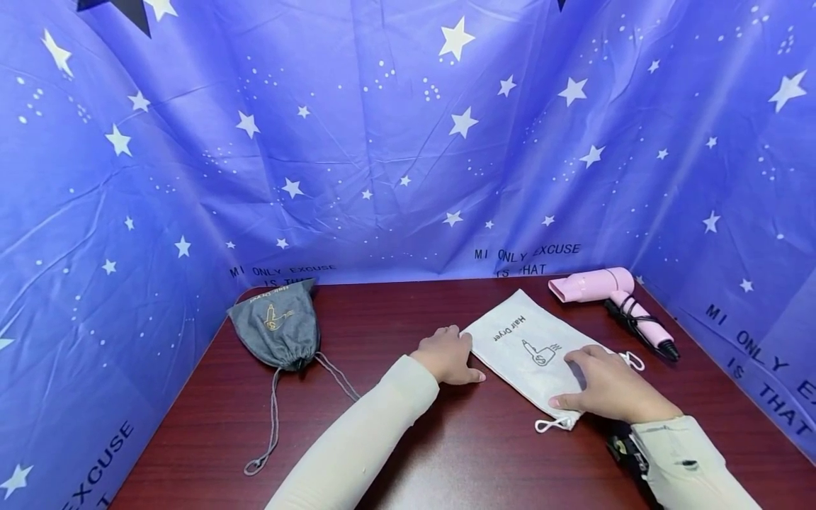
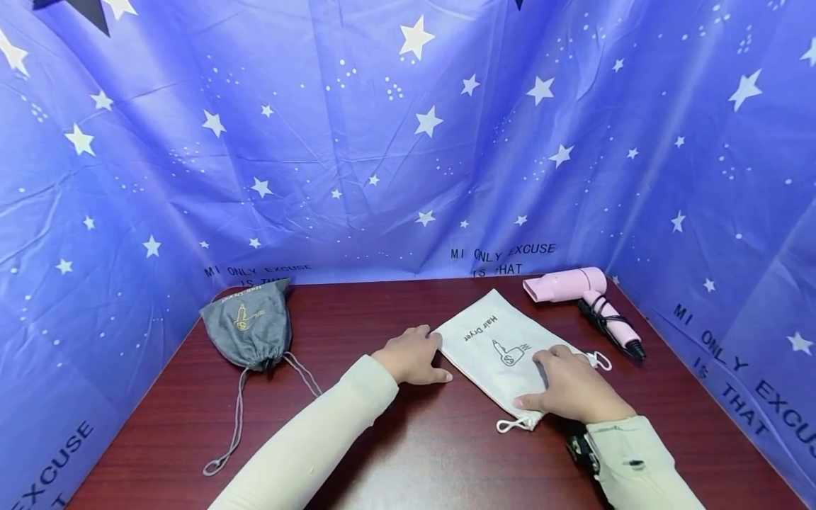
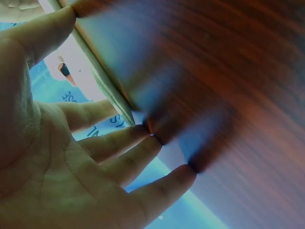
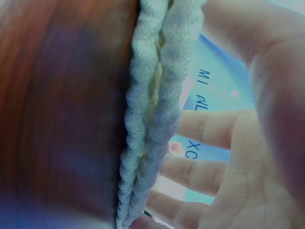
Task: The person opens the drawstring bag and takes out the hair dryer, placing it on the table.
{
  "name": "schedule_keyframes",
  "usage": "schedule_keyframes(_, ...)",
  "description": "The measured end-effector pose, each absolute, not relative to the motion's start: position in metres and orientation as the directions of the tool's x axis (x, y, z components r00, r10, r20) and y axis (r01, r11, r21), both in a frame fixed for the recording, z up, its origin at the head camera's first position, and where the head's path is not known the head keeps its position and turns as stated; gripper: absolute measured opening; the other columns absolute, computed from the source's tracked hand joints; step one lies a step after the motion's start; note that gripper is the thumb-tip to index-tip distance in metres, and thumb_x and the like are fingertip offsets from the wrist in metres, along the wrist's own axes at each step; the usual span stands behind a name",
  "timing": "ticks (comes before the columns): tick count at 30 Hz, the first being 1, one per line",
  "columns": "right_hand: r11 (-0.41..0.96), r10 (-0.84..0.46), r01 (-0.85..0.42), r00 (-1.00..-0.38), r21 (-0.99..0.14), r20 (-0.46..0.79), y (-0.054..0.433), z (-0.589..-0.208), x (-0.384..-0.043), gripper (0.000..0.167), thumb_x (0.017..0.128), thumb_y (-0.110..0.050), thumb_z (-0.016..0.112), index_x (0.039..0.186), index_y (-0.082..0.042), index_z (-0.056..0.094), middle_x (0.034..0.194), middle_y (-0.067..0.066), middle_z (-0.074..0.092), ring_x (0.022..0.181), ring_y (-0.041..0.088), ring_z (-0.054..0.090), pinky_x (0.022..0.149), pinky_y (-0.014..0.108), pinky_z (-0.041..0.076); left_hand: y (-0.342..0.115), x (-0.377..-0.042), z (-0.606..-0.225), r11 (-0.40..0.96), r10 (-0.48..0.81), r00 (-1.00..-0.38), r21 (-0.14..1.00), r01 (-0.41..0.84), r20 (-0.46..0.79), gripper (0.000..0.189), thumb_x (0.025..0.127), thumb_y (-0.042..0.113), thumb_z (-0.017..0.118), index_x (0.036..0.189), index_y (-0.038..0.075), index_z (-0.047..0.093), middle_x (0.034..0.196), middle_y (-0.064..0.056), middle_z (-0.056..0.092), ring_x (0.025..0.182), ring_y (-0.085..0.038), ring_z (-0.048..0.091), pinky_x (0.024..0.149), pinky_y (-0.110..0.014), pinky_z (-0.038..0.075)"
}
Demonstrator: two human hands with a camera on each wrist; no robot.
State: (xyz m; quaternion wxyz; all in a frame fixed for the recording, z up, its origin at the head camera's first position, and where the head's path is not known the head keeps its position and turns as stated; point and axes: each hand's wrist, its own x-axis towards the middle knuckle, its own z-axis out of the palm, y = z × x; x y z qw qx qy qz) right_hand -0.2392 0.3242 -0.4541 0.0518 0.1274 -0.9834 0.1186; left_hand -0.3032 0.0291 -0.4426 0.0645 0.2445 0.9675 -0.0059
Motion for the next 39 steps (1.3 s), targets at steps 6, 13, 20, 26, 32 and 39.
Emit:
schedule_keyframes(6,0.94,-0.237,-0.261,-0.963,-0.219,0.13,0.328,-0.453,-0.24,0.095,0.062,-0.068,0.089,0.121,0.004,0.068,0.123,0.032,0.062,0.112,0.052,0.061,0.091,0.065,0.047,0.028,-0.305,-0.442,0.882,0.471,-0.871,0.04,0.47,-0.136,0.079,0.089,0.071,0.065,0.145,0.016,0.053,0.14,-0.006,0.056,0.13,-0.023,0.055,0.094,-0.041,0.055)
schedule_keyframes(13,0.94,-0.23,-0.255,-0.965,-0.227,0.129,0.335,-0.452,-0.24,0.095,0.062,-0.068,0.089,0.122,0.004,0.067,0.123,0.031,0.062,0.112,0.051,0.061,0.091,0.065,0.047,0.028,-0.304,-0.44,0.88,0.473,-0.869,0.045,0.472,-0.145,0.085,0.089,0.072,0.064,0.154,0.02,0.045,0.148,-0.007,0.052,0.136,-0.024,0.052,0.099,-0.041,0.054)
schedule_keyframes(20,0.939,-0.232,-0.259,-0.962,-0.226,0.142,0.34,-0.454,-0.241,0.094,0.063,-0.067,0.089,0.121,0.004,0.067,0.123,0.032,0.062,0.113,0.051,0.06,0.091,0.066,0.046,0.027,-0.304,-0.44,0.883,0.468,-0.872,0.049,0.466,-0.143,0.089,0.088,0.072,0.065,0.157,0.021,0.041,0.152,-0.006,0.05,0.139,-0.024,0.05,0.1,-0.04,0.053)
schedule_keyframes(26,0.935,-0.238,-0.267,-0.961,-0.233,0.143,0.346,-0.453,-0.241,0.092,0.065,-0.065,0.089,0.12,0.004,0.067,0.121,0.032,0.063,0.113,0.05,0.06,0.092,0.065,0.047,0.028,-0.305,-0.44,0.882,0.471,-0.87,0.05,0.469,-0.144,0.09,0.089,0.072,0.065,0.159,0.021,0.039,0.155,-0.007,0.049,0.141,-0.025,0.05,0.103,-0.04,0.052)
schedule_keyframes(32,0.932,-0.24,-0.273,-0.958,-0.238,0.159,0.351,-0.453,-0.241,0.09,0.066,-0.064,0.089,0.12,0.005,0.067,0.121,0.033,0.063,0.114,0.05,0.059,0.093,0.065,0.047,0.029,-0.305,-0.44,0.884,0.468,-0.872,0.057,0.465,-0.146,0.088,0.088,0.072,0.064,0.158,0.024,0.041,0.158,-0.008,0.046,0.144,-0.026,0.047,0.105,-0.042,0.051)
schedule_keyframes(39,0.936,-0.234,-0.269,-0.958,-0.228,0.168,0.357,-0.457,-0.242,0.091,0.066,-0.065,0.088,0.12,0.006,0.067,0.12,0.032,0.063,0.114,0.05,0.059,0.093,0.065,0.047,0.032,-0.311,-0.448,0.891,0.451,-0.874,0.038,0.452,-0.182,0.087,0.088,0.075,0.062,0.159,0.029,0.04,0.161,-0.007,0.042,0.146,-0.026,0.043,0.108,-0.044,0.049)
